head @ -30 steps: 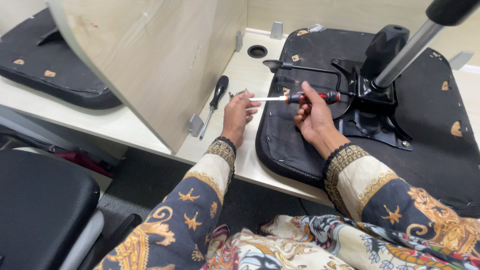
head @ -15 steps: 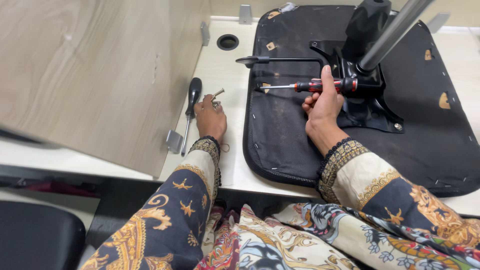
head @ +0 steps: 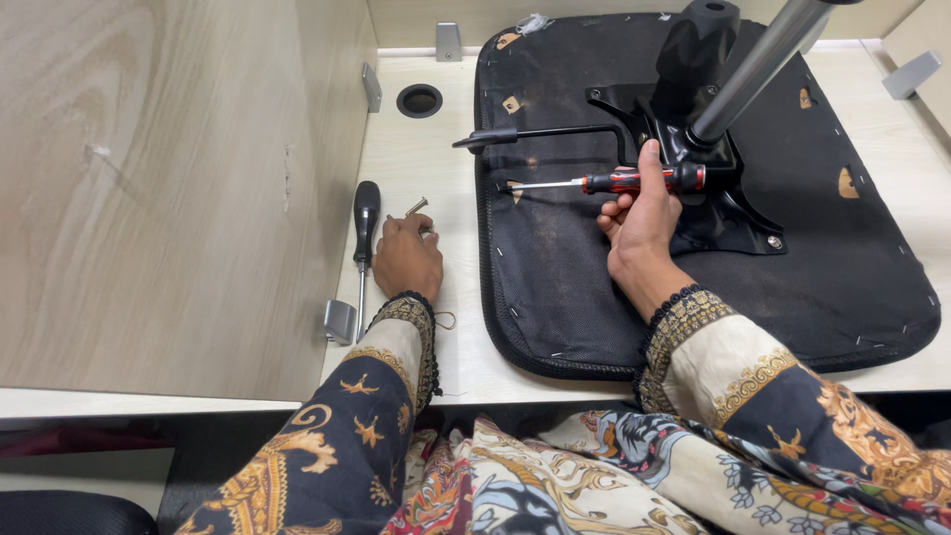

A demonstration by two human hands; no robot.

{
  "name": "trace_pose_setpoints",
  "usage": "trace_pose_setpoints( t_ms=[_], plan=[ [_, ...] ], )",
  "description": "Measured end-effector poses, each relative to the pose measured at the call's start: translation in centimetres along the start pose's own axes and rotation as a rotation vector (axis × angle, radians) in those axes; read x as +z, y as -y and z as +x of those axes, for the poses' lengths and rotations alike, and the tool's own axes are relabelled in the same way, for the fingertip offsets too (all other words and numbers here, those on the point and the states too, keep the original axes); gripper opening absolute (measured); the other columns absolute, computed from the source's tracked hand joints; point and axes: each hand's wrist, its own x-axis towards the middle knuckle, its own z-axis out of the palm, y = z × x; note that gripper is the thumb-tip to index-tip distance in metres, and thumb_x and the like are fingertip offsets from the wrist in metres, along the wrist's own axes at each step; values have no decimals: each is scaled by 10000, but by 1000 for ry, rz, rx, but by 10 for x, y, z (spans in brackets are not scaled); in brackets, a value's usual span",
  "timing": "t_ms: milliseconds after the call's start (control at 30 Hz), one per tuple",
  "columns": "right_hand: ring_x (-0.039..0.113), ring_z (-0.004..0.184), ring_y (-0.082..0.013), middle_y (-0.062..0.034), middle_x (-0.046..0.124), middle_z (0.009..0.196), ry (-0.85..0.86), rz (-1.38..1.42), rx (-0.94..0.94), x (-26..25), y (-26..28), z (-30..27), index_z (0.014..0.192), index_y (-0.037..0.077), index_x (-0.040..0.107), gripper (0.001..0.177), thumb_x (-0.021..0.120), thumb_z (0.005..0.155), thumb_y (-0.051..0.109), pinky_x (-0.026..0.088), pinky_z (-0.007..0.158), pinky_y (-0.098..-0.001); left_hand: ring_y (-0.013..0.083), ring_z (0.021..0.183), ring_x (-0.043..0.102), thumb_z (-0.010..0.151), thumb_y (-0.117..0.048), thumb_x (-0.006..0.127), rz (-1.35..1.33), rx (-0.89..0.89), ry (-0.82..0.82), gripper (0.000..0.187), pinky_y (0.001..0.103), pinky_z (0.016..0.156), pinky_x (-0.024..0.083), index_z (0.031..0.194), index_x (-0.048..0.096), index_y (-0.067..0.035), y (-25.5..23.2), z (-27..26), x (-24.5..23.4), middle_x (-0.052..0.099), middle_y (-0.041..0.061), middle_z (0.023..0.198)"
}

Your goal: The person uses a screwdriver to fasten screws into the underside of an office chair seat, securing the seat to its central support column. The person repeatedly picks up screws and tightens them in sequence.

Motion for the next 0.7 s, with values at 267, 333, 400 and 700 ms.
trace_pose_setpoints(
  t_ms=[267, 333, 400, 700],
  plan=[
    [546, 481, -47, 80, 478, 565, 10, -39, -29, 5, -4, 0, 857, 116, 646, 524, 639, 922, 637, 506, 469, -214, 248, 1074, 661, 886, -95, 719, -197, -86, -10, 477, 405, 923, 516, 1329, 546, -117, 2, 3, -2, 722, 13, 1116],
    [542, 479, -45, 81, 481, 563, 17, -44, -32, 5, -5, 2, 862, 115, 656, 526, 639, 920, 638, 503, 468, -209, 252, 1059, 663, 887, -76, 714, -199, -58, -55, 458, 408, 928, 512, 1316, 556, -112, 4, 2, 1, 745, 7, 1068],
    [536, 478, -45, 82, 479, 563, 22, -47, -40, 6, -6, 2, 864, 111, 657, 532, 641, 923, 640, 499, 469, -206, 260, 1049, 657, 873, -68, 724, -200, 5, -130, 437, 413, 934, 503, 1283, 579, -111, 4, 1, 4, 761, 10, 1020],
    [514, 441, -50, 72, 485, 577, -17, 31, -213, 12, 9, 6, 867, 92, 632, 488, 681, 941, 572, 444, 409, -204, 186, 1025, 760, 946, -21, 679, -881, 216, -65, 283, 277, 821, 625, 1220, 608, -11, -54, 4, 1, 719, 99, 1162]
  ],
)
